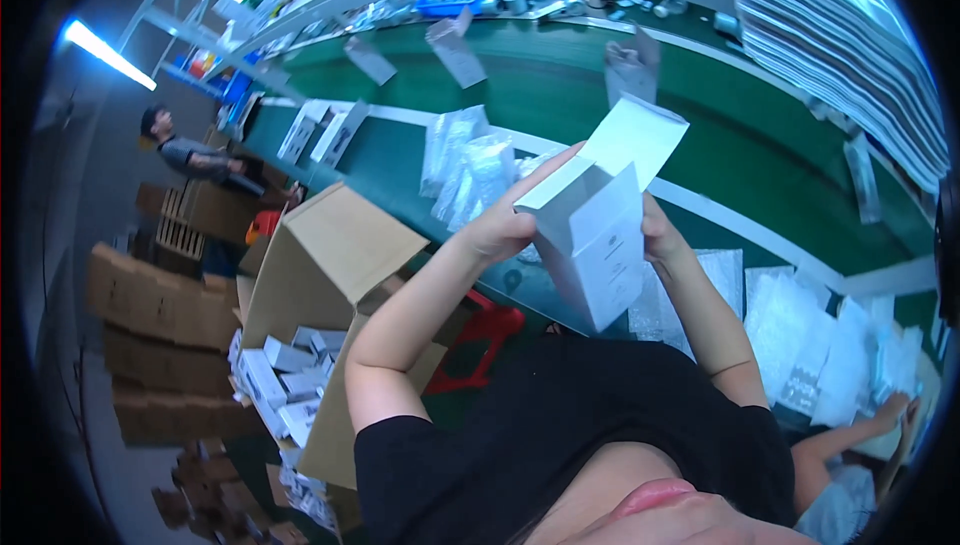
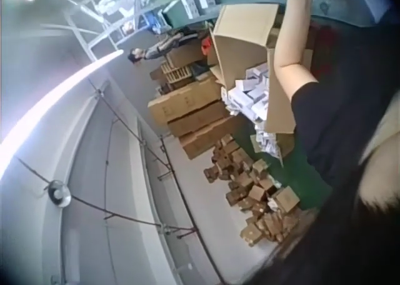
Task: The person places small white boxes into individual clear plastic bags by hand on a production line.
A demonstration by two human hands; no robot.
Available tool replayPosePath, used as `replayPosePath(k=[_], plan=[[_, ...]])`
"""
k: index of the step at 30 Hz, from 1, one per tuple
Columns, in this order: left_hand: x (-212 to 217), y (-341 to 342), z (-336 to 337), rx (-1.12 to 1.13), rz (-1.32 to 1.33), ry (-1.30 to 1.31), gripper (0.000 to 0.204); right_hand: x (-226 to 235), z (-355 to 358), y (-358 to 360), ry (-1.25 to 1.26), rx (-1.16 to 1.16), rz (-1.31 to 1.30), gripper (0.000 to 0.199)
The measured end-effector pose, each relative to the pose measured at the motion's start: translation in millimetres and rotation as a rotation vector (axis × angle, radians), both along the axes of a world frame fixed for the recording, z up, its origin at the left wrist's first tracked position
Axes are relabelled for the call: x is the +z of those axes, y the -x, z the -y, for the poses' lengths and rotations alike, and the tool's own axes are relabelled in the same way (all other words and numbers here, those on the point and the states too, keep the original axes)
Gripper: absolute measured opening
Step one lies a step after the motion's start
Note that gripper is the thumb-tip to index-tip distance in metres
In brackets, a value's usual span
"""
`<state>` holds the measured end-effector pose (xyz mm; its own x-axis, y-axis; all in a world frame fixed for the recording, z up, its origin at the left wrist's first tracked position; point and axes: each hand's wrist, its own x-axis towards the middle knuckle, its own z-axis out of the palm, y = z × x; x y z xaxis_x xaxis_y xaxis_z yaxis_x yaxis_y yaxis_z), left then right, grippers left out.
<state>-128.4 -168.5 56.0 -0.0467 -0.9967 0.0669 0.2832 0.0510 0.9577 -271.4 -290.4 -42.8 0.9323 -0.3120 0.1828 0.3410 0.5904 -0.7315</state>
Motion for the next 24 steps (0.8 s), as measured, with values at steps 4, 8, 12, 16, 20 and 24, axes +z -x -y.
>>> replayPosePath(k=[4, 8, 12, 16, 20, 24], plan=[[-6.1, 2.2, 8.7, 0.138, 0.092, -0.130, 0.083, 2.7, -12.3, 18.5, 0.153, -0.392, -0.137, 0.060], [-13.0, -26.1, 13.1, 0.313, 0.494, -0.228, 0.056, 42.9, -15.5, 44.9, 0.918, -0.901, -0.293, 0.029], [-11.1, -23.1, 17.8, 0.275, 1.077, 0.010, 0.053, 63.8, -39.7, 9.7, 1.294, -0.896, -0.165, 0.017], [4.1, -0.6, 27.6, 0.148, 1.636, 0.220, 0.058, 17.4, -50.1, -4.3, 1.003, -0.701, -0.404, 0.016], [0.6, 35.6, 30.3, -0.013, 2.086, 0.442, 0.064, 0.9, -67.5, -12.9, -0.274, -0.645, -0.421, 0.036], [-17.1, 67.6, 41.7, -0.183, 2.376, 0.696, 0.070, -62.1, -67.9, -25.2, -0.485, -0.700, -0.149, 0.045]])
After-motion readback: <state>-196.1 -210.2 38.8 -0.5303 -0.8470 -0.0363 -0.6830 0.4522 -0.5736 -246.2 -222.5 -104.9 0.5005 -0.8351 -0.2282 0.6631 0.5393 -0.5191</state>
